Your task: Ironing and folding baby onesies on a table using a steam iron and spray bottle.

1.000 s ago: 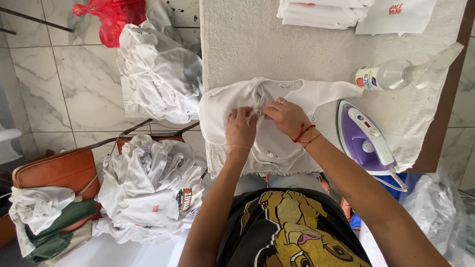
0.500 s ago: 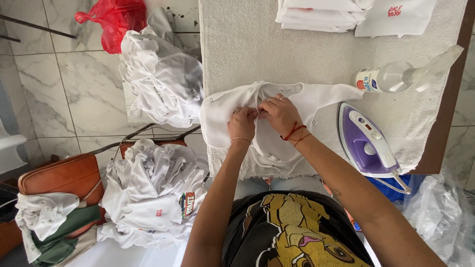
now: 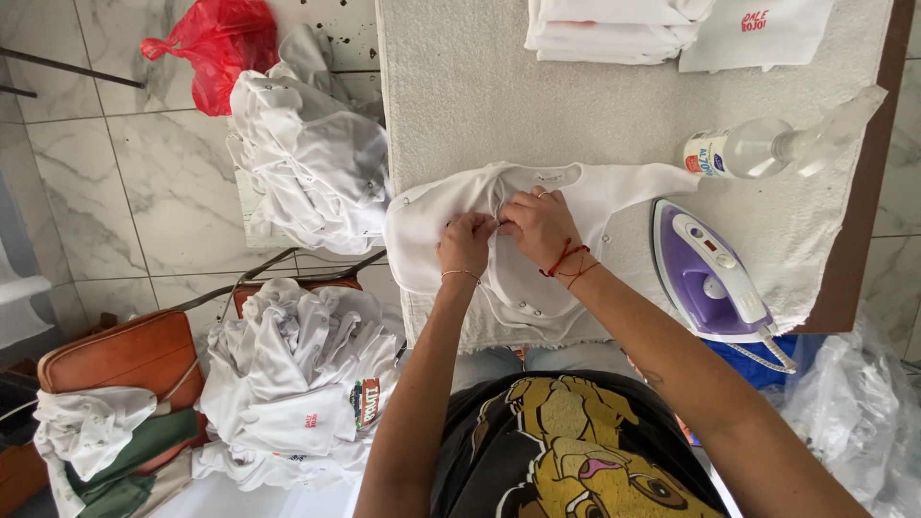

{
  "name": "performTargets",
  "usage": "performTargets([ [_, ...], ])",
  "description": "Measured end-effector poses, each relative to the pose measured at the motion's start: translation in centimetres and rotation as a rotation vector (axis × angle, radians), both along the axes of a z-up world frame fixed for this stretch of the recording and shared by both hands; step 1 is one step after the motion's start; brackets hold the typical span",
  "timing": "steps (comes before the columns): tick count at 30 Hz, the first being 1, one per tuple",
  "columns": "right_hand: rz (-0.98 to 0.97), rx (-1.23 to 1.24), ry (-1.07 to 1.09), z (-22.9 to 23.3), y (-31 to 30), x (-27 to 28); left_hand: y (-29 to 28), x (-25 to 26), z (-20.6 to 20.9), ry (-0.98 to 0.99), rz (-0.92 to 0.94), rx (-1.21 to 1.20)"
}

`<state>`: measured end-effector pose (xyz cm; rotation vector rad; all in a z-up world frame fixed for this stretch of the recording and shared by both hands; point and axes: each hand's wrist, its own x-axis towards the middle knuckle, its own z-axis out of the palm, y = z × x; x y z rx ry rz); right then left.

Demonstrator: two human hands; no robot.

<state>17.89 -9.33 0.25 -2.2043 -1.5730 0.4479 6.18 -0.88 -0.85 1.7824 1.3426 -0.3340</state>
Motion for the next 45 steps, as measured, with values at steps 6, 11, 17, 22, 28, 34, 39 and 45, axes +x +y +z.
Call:
performTargets([
  [6,0.008,-0.033,-0.030,1.6,0.5,-0.2,0.1,-0.1,0.5,0.021,-0.002,-0.018],
  [11,-0.061,-0.050,0.028,1.4,0.2,-0.5,0.0,0.0,-0.1,0.035,0.058,-0.011],
  [17,-0.039,0.047,-0.067,-0.1,0.0,-0.5,-0.1,0.0,-0.1,0.007,0.077,-0.033],
  [22,-0.045,0.021,-0.077,1.5,0.6,-0.6,0.0,0.2,0.6,0.001,0.088,-0.027],
  [28,-0.015,-0.027,-0.034,0.2,0.3,-0.4,0.0,-0.7,2.1,-0.251,0.166,0.137],
  [34,-0.009,-0.024,-0.058,-1.2,0.2,-0.9,2.9,-5.6,1.6,-0.021,0.378,0.538],
  [39,-0.016,-0.061,-0.076,1.5,0.2,0.3,4.9,-9.5,-0.6,0.018,0.347,0.266],
  [45,-0.306,-0.009,0.309,4.5,-3.2,4.2,2.0,-7.5,5.1,-0.287,0.447,0.516],
])
